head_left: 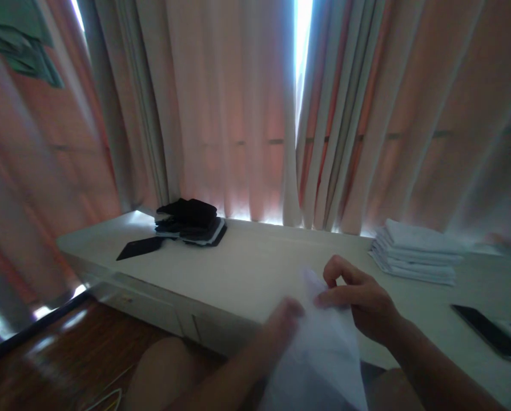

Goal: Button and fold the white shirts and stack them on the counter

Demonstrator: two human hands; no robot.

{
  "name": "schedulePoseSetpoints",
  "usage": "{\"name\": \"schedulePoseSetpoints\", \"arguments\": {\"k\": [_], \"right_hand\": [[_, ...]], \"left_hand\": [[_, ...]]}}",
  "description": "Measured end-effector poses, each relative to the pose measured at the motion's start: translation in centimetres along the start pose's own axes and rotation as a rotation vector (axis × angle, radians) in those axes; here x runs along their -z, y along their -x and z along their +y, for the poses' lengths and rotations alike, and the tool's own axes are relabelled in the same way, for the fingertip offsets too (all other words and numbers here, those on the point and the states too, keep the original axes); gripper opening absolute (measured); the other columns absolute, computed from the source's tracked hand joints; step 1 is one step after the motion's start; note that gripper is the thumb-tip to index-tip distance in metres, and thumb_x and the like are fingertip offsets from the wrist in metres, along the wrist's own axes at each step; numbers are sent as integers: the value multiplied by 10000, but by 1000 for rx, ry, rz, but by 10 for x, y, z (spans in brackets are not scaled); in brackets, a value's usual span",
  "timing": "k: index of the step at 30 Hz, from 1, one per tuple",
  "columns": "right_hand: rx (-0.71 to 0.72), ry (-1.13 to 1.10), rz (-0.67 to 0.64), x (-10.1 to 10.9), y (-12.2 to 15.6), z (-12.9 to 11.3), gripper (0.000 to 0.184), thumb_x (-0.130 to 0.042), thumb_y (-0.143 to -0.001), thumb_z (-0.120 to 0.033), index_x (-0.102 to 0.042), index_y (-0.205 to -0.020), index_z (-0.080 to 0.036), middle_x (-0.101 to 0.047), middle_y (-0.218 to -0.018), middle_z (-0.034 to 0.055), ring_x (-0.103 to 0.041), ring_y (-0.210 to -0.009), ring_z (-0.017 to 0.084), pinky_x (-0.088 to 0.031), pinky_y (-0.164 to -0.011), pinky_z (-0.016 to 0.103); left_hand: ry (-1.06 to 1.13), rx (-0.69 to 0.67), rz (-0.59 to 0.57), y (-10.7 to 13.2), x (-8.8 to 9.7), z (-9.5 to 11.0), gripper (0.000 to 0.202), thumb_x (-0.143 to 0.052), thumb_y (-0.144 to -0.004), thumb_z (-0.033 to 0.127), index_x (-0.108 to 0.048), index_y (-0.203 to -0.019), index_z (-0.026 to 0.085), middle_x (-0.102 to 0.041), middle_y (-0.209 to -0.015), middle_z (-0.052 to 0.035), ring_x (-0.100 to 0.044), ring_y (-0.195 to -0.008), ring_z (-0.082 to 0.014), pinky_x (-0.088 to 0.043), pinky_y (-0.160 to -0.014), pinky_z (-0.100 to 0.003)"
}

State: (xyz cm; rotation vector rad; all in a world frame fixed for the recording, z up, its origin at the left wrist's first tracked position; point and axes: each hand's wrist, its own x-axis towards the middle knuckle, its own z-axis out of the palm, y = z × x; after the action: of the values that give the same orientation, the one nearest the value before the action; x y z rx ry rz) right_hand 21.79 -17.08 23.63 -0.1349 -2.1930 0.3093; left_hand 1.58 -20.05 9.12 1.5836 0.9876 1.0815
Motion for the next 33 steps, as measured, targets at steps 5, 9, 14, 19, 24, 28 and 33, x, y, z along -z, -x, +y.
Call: {"name": "schedulePoseSetpoints", "arguments": {"k": [5, 9, 14, 19, 24, 28, 33], "right_hand": [[-5, -27, -15, -17, 10, -7, 305, -644, -876, -101, -761, -1034, -335, -520, -827, 29, -526, -822, 170, -423, -689, 330], [-177, -10, 60, -26, 18, -21, 244, -694, -860, -191, -774, -1002, -373, -496, -809, 26, -534, -776, 168, -436, -635, 316], [-217, 50, 99, -32, 18, -40, 129, -714, -847, -254, -794, -895, -343, -446, -727, 19, -492, -677, 158, -404, -561, 304], [-142, 128, 182, -33, 26, -41, 209, -681, -865, -181, -769, -983, -329, -455, -662, 9, -469, -667, 167, -356, -581, 319], [-272, 125, 412, -30, 65, -24, 133, -738, -794, -169, -683, -874, -259, -533, -709, 32, -511, -731, 209, -401, -631, 356], [-582, -137, 284, -23, 88, -5, 71, -691, -848, -268, -650, -904, -250, -627, -950, 79, -602, -915, 236, -490, -791, 399], [-935, -561, 303, -23, 77, 10, 425, -599, -884, -465, -520, -1252, -269, -526, -1367, 135, -637, -1067, 263, -528, -880, 442]], "left_hand": [[-4, -225, 101, 1, 14, 0, 776, -676, -793, 616, -374, -1421, 274, -498, -1308, -134, -570, -1079, -253, -517, -821, -357], [-391, -650, 105, 4, 46, 23, 601, -757, -758, 538, -597, -1286, 301, -453, -1355, -131, -455, -1257, -309, -439, -1013, -430], [-503, -737, -108, -3, 55, 76, 501, -669, -865, 473, -582, -1314, 269, -586, -1287, -120, -545, -1149, -252, -456, -969, -382], [-578, -943, -271, -23, 56, 91, 109, -598, -931, 262, -674, -880, 203, -695, -847, -48, -576, -809, -174, -442, -858, -337], [-231, -990, 83, -22, 74, 77, 141, -553, -962, 242, -659, -874, 210, -632, -897, -54, -582, -875, -161, -466, -809, -304], [9, -801, 149, -19, 81, 78, 128, -632, -923, 293, -649, -829, 209, -588, -949, -47, -596, -841, -149, -484, -747, -285], [14, -720, 55, -28, 74, 82, 204, -683, -888, 345, -682, -750, 195, -541, -862, -31, -551, -764, -121, -449, -686, -252]]}}
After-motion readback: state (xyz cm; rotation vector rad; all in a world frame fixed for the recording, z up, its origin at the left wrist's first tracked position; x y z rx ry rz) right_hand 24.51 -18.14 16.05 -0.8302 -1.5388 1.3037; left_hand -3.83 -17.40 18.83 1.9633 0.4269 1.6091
